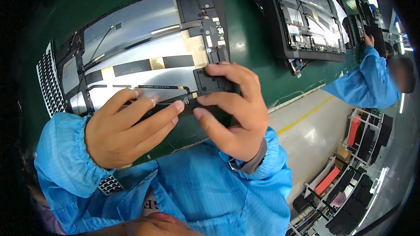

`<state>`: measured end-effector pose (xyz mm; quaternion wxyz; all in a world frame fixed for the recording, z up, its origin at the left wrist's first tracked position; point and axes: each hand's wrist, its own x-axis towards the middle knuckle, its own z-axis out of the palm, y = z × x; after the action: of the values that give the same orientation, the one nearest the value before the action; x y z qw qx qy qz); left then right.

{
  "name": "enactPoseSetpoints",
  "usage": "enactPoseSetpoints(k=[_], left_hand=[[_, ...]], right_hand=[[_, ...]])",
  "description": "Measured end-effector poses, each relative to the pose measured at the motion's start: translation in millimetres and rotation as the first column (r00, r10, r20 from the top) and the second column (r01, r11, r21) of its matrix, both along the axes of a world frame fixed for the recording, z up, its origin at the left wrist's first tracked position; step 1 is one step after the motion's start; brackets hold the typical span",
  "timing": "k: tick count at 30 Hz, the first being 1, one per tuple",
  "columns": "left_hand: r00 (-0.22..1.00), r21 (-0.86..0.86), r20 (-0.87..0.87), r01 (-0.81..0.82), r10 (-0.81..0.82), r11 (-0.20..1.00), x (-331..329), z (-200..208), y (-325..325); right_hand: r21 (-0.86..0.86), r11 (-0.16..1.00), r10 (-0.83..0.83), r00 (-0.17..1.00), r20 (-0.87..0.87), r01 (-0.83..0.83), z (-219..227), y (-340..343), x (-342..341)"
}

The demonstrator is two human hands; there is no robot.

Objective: Assembling internal components and applying adhesive strips to an electronic device on a factory production line.

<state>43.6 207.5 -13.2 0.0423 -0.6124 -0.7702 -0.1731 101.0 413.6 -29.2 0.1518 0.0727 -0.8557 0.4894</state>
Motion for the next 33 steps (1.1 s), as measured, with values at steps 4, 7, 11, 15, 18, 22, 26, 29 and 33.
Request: enactPoseSetpoints(k=[4, 7, 11, 15, 18, 22, 26, 29, 33], left_hand=[[1.000, -0.030, -0.021, 0.007, -0.007, 1.000, 0, 0, -1], [1.000, -0.037, -0.019, 0.018, -0.019, 0.999, -1, 0, -1], [1.000, -0.004, 0.000, 0.005, -0.005, 1.000, 2, -1, 0], [1.000, -0.011, 0.005, -0.019, 0.019, 1.000, 7, -3, -2], [0.998, 0.026, -0.044, -0.040, 0.041, 0.999, 9, 13, -19], [0.880, 0.108, 0.184, -0.461, 0.437, 0.881, 11, 29, -91], [0.748, -0.071, 0.110, -0.651, 0.655, 0.755, 37, -18, -121], [0.712, -0.175, 0.091, -0.677, 0.696, 0.715, 36, -16, -115], [0.737, -0.084, 0.191, -0.646, 0.649, 0.758, 34, -23, -114]], right_hand=[[0.229, 0.973, 0.035, 0.998, -0.049, -0.023, 1, -2, -2], [0.293, 0.956, 0.027, 0.996, -0.088, 0.000, 1, -5, -1], [0.417, 0.909, 0.051, 0.981, -0.187, 0.032, 5, -9, -2], [0.490, 0.872, 0.130, 0.965, -0.229, -0.001, 6, -9, -3], [0.353, 0.935, 0.108, 0.979, -0.172, -0.041, 4, 1, -6], [-0.247, 0.954, -0.135, 0.978, 0.161, 0.173, 9, 22, -2], [-0.353, 0.920, -0.027, 0.926, 0.378, 0.171, 22, 23, -29], [-0.621, 0.749, 0.160, 0.846, 0.509, 0.232, 25, 18, -42], [-0.795, 0.554, 0.234, 0.870, 0.434, 0.247, 31, 12, -52]])
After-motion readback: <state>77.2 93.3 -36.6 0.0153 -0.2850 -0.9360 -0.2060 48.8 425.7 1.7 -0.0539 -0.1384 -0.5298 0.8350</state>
